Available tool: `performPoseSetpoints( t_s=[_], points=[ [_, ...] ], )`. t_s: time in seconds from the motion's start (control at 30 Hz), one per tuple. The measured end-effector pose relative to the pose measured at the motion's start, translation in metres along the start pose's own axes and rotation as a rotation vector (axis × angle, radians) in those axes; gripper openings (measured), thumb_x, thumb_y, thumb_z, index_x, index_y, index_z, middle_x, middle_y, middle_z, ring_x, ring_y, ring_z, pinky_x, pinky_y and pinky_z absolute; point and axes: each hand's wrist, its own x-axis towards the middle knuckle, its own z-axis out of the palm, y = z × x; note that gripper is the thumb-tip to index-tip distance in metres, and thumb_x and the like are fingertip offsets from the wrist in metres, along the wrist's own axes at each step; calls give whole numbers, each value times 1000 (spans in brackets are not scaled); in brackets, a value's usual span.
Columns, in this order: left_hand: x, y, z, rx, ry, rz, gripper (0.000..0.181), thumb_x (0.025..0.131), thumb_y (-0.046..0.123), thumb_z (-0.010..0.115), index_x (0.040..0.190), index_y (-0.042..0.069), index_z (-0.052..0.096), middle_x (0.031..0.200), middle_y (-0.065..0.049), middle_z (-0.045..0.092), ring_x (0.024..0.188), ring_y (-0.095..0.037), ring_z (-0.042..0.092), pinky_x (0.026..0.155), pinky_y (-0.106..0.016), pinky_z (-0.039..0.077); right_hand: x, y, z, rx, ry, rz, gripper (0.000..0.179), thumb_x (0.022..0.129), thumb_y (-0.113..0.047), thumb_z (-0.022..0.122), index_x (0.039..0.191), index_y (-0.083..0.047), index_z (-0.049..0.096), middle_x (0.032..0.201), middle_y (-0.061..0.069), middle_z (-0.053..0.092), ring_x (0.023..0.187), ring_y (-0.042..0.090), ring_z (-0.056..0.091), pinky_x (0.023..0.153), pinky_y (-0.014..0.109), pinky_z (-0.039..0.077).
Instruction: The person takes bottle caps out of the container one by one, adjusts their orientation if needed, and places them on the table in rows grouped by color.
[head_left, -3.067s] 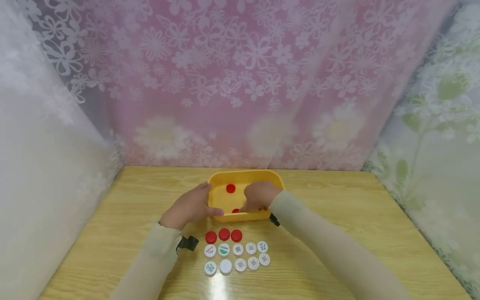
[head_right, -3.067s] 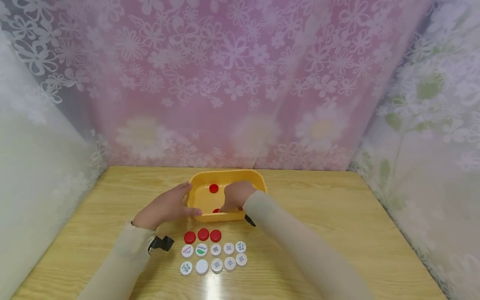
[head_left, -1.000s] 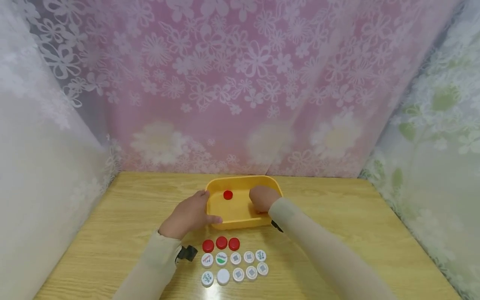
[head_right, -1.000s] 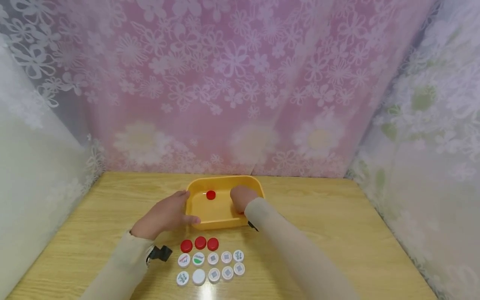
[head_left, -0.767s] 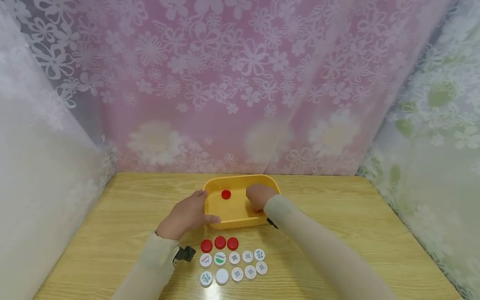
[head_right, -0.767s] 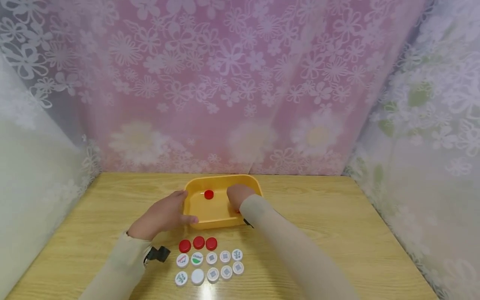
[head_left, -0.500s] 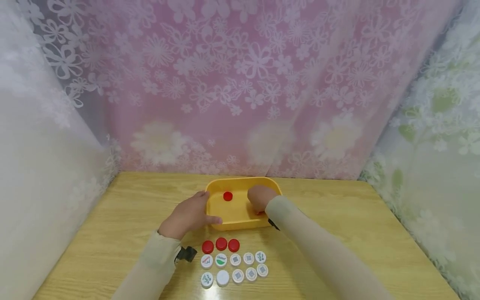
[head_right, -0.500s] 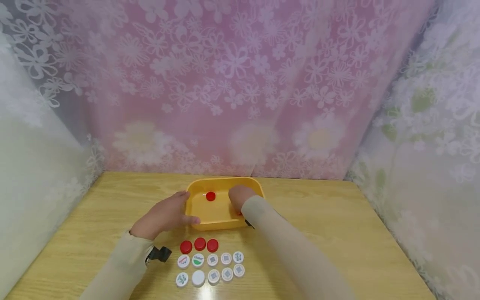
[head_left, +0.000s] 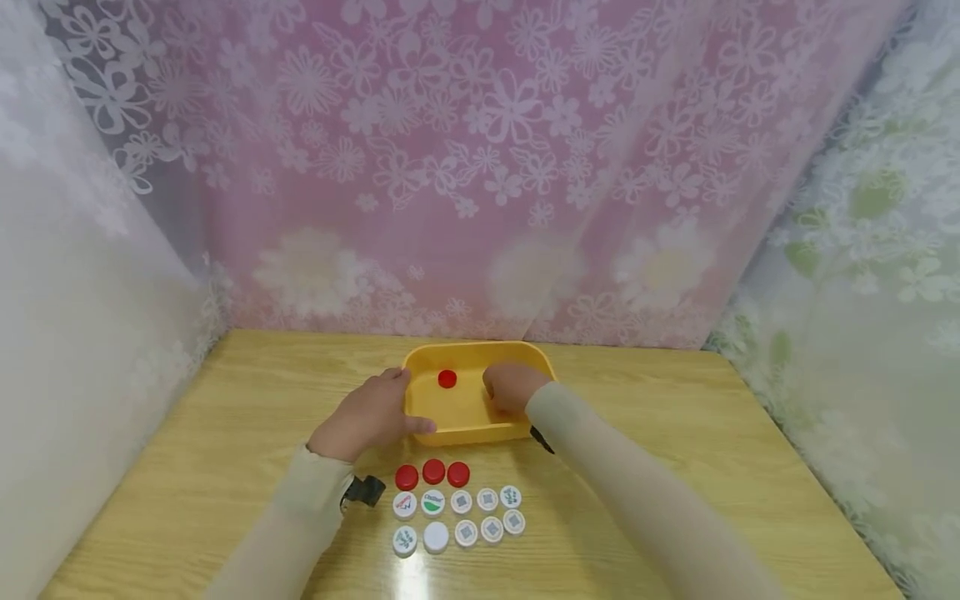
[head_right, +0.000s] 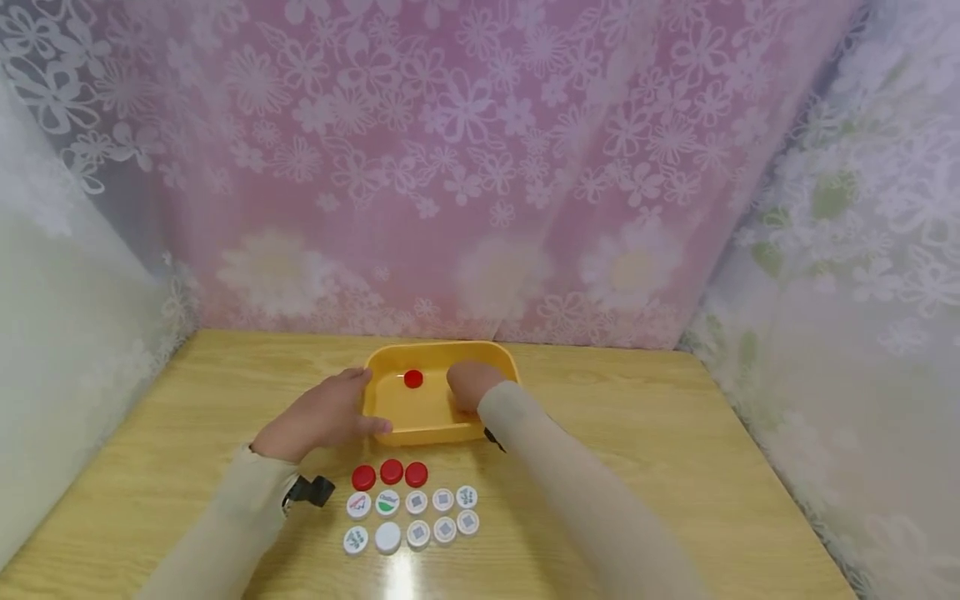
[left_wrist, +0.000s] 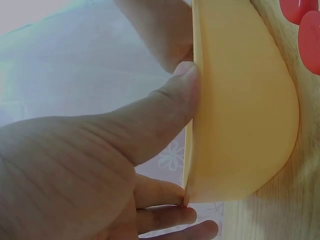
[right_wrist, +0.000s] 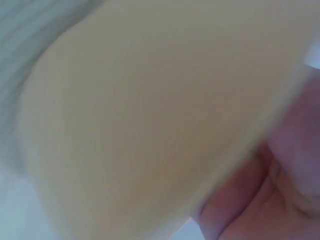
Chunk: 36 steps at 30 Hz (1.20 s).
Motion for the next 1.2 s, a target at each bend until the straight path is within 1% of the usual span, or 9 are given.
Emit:
performPoseSetpoints(
  t_s=[0.07,0.2,0.3,0.4,0.47,0.57,0.7,0.9,1.2],
  points=[
    [0,-1,-1,-1,-6,-10,101,84,49,84,159,-1,36,157,-19,45,135,-39,50,113,-57,42,-1,-1,-4,54,48,15,7,92,-12,69,94,-9,75,90,2,72,76,18,58,77,31,53],
    [1,0,0,3,-12,-15,102,84,50,84,159,-1,36,158,-20,44,137,-42,48,114,-58,41,-26,-13,-17,147,231,2,25,94,-21,70,116,-10,77,109,3,76,90,20,66,92,36,56],
    [2,1,1,16,-1,-2,100,84,49,84,157,-1,39,155,-20,47,132,-41,51,111,-58,44,-57,-24,-15,308,363,-117,17,94,-20,74,110,-14,75,99,-4,74,89,19,66,86,33,57],
    [2,0,3,27,1,15,99,84,50,84,157,-2,40,153,-20,48,130,-41,52,110,-57,45,-88,-35,0,458,397,-286,18,93,-17,77,110,-16,71,100,-8,71,90,20,67,81,32,58],
    [2,-1,4,24,-4,17,99,84,49,84,157,-2,39,154,-20,48,129,-41,53,110,-57,45,-105,-40,14,472,388,-372,19,92,-15,78,109,-17,69,100,-9,70,89,18,66,80,29,58],
    [1,-4,1,24,-8,10,101,85,50,83,158,-2,36,156,-20,45,134,-41,51,112,-57,43,-118,-44,33,329,422,-415,18,90,-15,79,104,-19,69,97,-10,68,82,13,63,77,23,56],
    [1,-5,-5,24,-10,12,102,86,50,82,160,-2,33,160,-21,41,140,-42,46,115,-58,40,-118,-48,44,226,435,-326,12,90,-19,81,97,-20,71,88,-11,68,72,4,55,68,19,51],
    [1,-5,-7,4,-46,19,104,88,49,80,161,-2,28,164,-22,34,146,-44,39,117,-59,36,-113,-51,49,299,305,-156,9,93,-23,80,95,-19,72,80,-14,65,67,1,51,63,21,48],
    [-1,0,-4,-16,-47,28,103,88,47,81,161,-2,28,164,-21,34,146,-44,39,118,-59,35,-113,-49,54,283,267,-128,4,92,-21,80,95,-19,79,82,-14,70,69,1,53,65,23,50]
  ],
)
